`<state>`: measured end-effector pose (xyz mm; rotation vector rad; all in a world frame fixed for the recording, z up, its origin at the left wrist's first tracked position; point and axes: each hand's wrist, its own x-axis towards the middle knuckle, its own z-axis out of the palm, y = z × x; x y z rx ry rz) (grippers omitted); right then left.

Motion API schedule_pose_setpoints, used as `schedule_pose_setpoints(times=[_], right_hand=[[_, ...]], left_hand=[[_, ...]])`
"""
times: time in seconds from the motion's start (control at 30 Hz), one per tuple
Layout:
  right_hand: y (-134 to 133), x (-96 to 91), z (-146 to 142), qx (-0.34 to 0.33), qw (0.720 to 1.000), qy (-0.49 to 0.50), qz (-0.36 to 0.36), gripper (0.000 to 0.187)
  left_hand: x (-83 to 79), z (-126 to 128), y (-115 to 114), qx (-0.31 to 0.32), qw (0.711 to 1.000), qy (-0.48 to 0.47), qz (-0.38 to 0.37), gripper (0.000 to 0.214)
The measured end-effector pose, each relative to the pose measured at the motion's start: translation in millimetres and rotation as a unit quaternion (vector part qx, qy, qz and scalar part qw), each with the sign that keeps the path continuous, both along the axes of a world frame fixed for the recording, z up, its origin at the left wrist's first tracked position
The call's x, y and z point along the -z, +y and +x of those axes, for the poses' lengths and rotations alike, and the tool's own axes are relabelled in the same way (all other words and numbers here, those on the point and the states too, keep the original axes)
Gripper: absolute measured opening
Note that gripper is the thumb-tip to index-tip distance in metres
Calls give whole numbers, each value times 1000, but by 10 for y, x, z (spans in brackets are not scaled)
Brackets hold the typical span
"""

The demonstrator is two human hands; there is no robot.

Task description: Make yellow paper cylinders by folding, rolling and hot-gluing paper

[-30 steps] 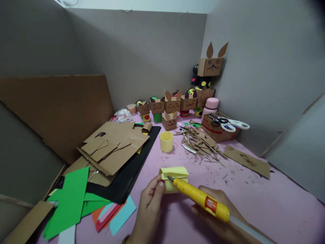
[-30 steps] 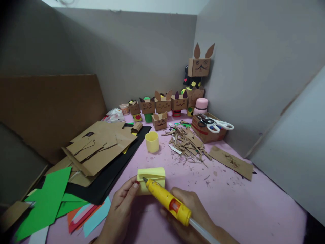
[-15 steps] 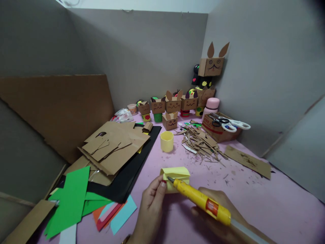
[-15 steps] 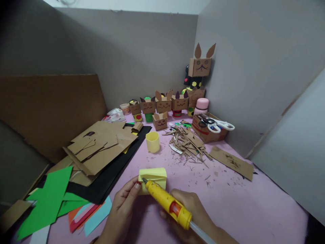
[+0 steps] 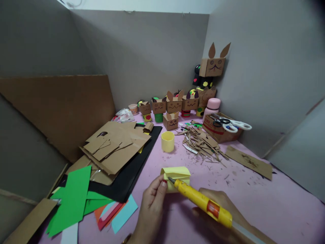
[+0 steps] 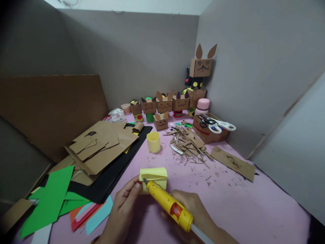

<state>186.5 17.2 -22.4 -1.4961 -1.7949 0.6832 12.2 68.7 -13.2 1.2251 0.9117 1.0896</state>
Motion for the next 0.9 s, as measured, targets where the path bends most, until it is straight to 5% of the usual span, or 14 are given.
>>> schedule_pose_setpoints(times=[0.23,0.9], right_hand=[[9,29,38,-39,999,-4,16,30],[-18,-5,8,-18,999,-24,20,33]], left_hand=[[-11,-6,4,-9,1000,20,3,25],[-45,0,-32,12,1000,14,12,23]])
